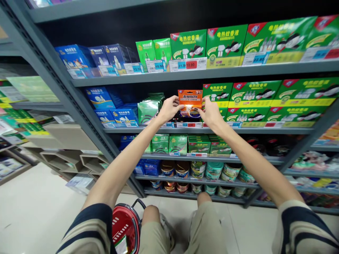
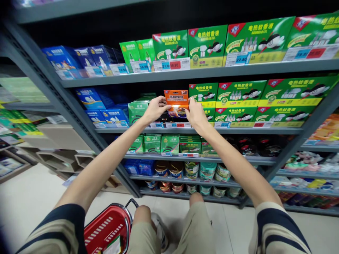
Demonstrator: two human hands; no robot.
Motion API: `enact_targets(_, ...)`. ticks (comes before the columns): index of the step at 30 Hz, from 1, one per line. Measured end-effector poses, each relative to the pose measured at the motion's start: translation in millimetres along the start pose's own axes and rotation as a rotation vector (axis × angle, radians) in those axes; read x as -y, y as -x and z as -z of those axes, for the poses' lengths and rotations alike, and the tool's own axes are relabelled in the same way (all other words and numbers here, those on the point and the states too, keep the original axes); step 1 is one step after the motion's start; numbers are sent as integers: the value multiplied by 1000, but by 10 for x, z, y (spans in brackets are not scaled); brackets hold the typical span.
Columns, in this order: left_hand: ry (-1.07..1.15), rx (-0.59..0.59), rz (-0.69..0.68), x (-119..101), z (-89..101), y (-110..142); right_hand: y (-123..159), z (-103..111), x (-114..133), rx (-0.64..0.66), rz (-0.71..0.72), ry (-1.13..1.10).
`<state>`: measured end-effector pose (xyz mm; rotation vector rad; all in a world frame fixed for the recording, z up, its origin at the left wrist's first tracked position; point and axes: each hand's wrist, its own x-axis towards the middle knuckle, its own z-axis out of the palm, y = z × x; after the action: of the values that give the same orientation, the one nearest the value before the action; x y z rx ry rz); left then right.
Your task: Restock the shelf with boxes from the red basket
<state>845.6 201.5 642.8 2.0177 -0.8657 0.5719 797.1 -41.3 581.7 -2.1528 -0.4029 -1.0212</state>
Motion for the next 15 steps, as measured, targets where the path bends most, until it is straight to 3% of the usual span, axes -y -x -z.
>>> enact_targets(7,2,47,1,41,-28,47,-6,-50,-66,-8,42,31)
enact_targets(15,-358,43,-55,165,-93,25,85,27,167,66,52,175)
